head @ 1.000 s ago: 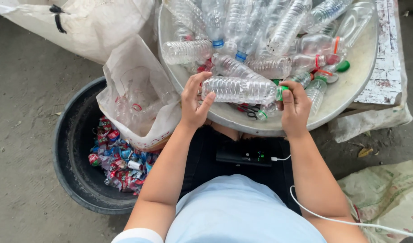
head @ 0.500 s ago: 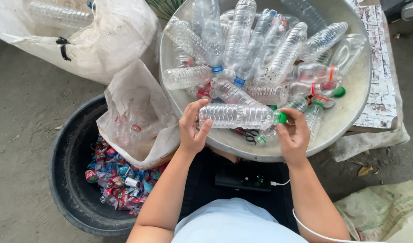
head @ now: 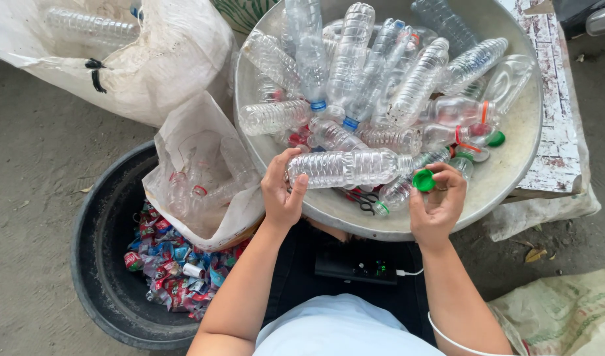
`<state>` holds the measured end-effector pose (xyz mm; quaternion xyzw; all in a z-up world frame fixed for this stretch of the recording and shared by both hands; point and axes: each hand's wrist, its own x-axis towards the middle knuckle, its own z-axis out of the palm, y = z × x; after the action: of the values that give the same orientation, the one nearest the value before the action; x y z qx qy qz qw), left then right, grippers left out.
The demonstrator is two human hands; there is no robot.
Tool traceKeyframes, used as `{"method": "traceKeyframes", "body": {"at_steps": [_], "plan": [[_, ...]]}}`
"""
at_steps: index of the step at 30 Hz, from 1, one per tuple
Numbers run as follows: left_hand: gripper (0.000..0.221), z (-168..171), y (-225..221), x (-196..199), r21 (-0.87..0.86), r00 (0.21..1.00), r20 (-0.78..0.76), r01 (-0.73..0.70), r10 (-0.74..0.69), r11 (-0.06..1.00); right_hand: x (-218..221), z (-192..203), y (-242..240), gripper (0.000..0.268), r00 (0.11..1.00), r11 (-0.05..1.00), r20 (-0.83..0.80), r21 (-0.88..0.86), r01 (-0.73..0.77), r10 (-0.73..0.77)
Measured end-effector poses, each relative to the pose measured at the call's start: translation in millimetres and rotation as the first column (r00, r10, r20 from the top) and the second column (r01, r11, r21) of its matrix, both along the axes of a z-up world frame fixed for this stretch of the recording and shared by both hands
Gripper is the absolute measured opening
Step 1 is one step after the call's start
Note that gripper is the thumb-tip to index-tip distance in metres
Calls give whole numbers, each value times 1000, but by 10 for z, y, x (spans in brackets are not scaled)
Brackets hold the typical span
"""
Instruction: Sorting plastic bottles and caps into separate containers and removing plastic rings using scissors
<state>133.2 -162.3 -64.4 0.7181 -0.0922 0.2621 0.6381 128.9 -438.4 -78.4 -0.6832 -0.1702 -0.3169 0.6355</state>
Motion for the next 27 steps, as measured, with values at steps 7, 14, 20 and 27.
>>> {"method": "traceKeyframes", "body": {"at_steps": [7,14,20,27], "plan": [[50,11,-40,-3,57,997,66,-52,48,997,-22,116,-4,43,994,982,33,-152,110,-106],[50,-38,-34,-4,65,995,80,-66,60,996,-23,93,37,46,999,986,-11,-164,43,-45],[48,-29,-30,-9,73,993,97,-71,63,995,-27,68,43,45,997,969,41,-236,71,-63],[47,-76,-48,5,57,995,80,-69,64,996,-19,112,58,40,992,959,89,-261,110,-89]]}}
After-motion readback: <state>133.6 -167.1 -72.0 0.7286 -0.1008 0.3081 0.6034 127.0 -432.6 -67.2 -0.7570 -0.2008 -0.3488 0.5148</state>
